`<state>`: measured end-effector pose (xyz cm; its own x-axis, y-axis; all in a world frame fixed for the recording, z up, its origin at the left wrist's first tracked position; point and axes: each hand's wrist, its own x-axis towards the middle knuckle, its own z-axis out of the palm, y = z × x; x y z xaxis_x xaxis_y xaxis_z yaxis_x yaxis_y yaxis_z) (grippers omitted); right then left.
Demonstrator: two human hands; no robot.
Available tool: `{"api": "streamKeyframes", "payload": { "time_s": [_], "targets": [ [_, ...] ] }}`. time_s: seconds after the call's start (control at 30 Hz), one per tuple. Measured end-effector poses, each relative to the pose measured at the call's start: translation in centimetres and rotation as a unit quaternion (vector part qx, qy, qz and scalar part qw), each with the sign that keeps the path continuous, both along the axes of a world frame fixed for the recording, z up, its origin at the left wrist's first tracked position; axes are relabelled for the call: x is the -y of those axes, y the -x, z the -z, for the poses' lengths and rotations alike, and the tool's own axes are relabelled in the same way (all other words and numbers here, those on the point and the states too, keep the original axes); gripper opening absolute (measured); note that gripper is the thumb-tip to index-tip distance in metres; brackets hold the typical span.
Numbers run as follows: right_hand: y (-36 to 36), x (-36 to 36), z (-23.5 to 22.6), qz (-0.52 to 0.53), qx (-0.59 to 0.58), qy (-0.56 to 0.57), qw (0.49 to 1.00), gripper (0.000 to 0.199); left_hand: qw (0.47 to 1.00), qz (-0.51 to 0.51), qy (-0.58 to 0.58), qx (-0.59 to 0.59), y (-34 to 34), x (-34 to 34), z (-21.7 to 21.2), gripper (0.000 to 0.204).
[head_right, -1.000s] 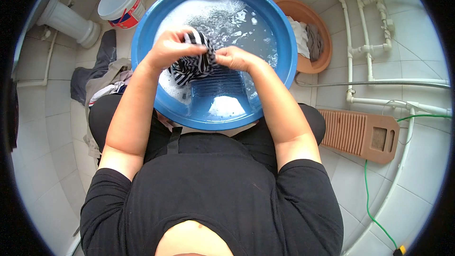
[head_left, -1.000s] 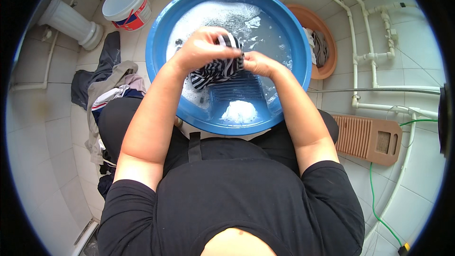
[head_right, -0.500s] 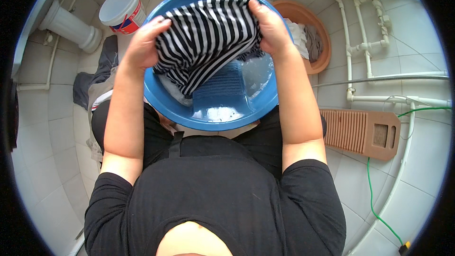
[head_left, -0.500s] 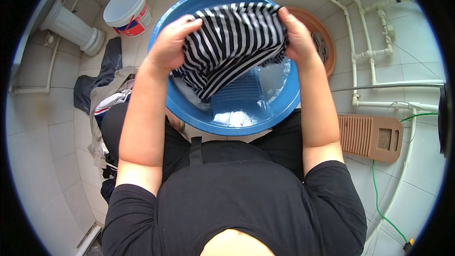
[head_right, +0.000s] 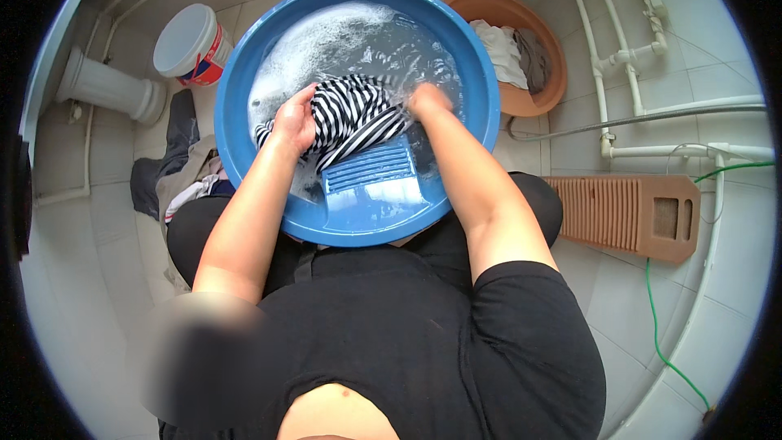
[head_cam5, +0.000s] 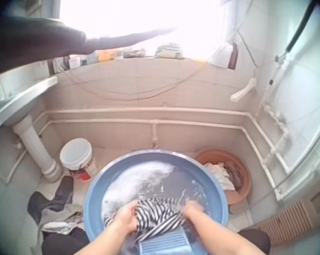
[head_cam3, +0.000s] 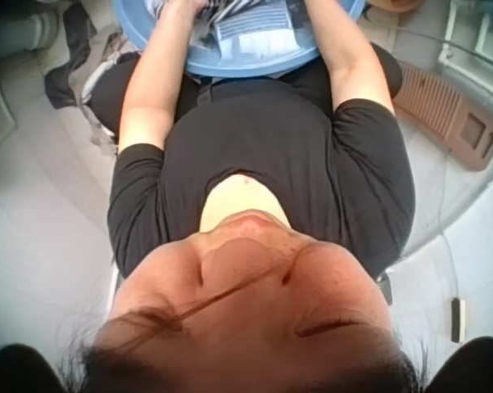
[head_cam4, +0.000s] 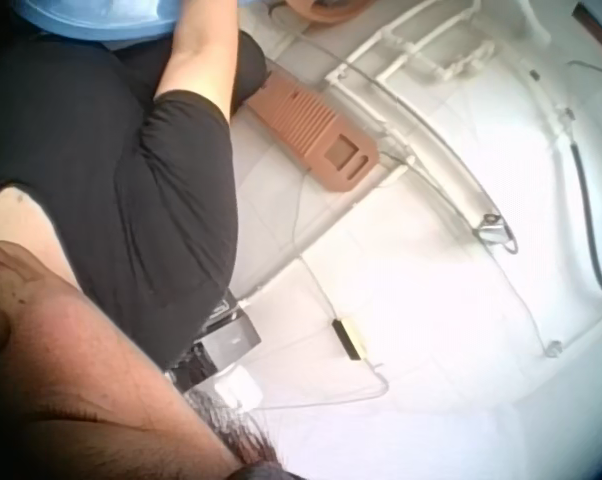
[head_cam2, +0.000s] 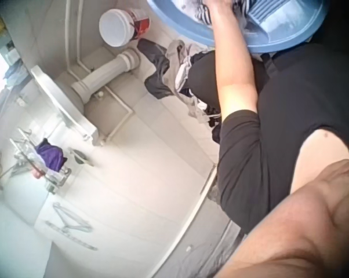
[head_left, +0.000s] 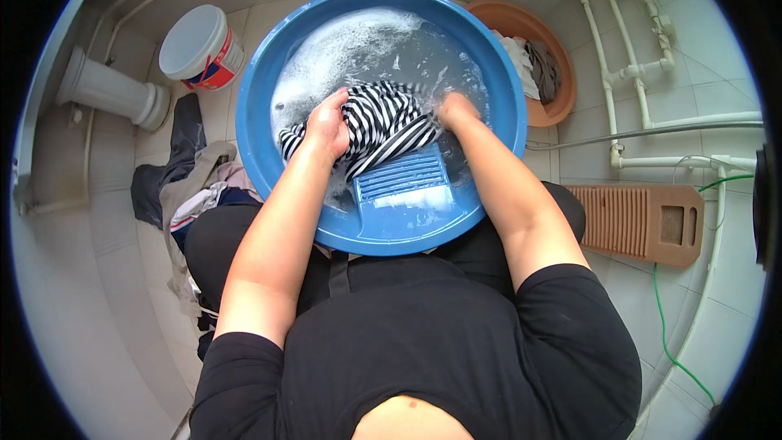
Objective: The person hand-washes a striped garment and a white garment in a blue basin filled with soapy water. They scrub the clothes against a washboard, rinse them in the water, and wring them out by hand.
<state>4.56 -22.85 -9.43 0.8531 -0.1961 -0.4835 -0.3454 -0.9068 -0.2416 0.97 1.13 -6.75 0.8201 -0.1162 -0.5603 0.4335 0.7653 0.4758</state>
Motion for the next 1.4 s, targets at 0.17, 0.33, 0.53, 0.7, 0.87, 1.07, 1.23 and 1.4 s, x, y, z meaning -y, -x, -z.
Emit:
{"api": "streamKeyframes", "payload": {
  "time_s": [0.17, 0.33, 0.53, 0.7, 0.87, 1.07, 1.23, 1.4],
  "targets": [
    [1.9, -4.8, -4.3, -0.159, 0.340, -0.314, 0.872, 0.029, 0.996, 0.017, 0.078, 0.030, 0.1, 0.9, -1.0, 0.024],
    [8.2, -11.8, -10.1, -0.309, 0.404, -0.393, 0.766, 0.030, 0.997, 0.069, 0.026, -0.007, 0.7, 0.5, -1.8, 0.035],
    [9.4, -12.4, -10.8, -0.369, 0.484, -0.324, 0.724, 0.041, 0.987, 0.059, -0.091, 0.122, 1.9, 1.5, -0.5, 0.036],
    [5.0, -10.0, -7.8, -0.025, 0.377, -0.265, 0.887, 0.043, 0.978, 0.070, -0.186, -0.064, 4.0, 4.9, -5.7, 0.041],
    [10.4, -13.1, -11.2, -0.227, 0.497, -0.343, 0.764, 0.029, 0.995, 0.057, 0.057, 0.056, 4.3, 1.9, -1.0, 0.030],
    [5.0, -9.1, -7.0, 0.028, 0.303, -0.358, 0.882, 0.039, 0.994, 0.098, -0.046, -0.010, 4.2, 4.5, -5.2, 0.044],
    [0.0, -0.8, -1.7, 0.000, 0.210, -0.355, 0.911, 0.058, 0.985, 0.113, 0.131, -0.003, 3.1, 3.4, -6.1, 0.038],
    [0.3, 1.4, 0.4, 0.072, -0.061, -0.300, 0.949, 0.073, 0.995, 0.016, 0.090, -0.050, 1.7, 2.0, -2.2, 0.027]
  ]
}}
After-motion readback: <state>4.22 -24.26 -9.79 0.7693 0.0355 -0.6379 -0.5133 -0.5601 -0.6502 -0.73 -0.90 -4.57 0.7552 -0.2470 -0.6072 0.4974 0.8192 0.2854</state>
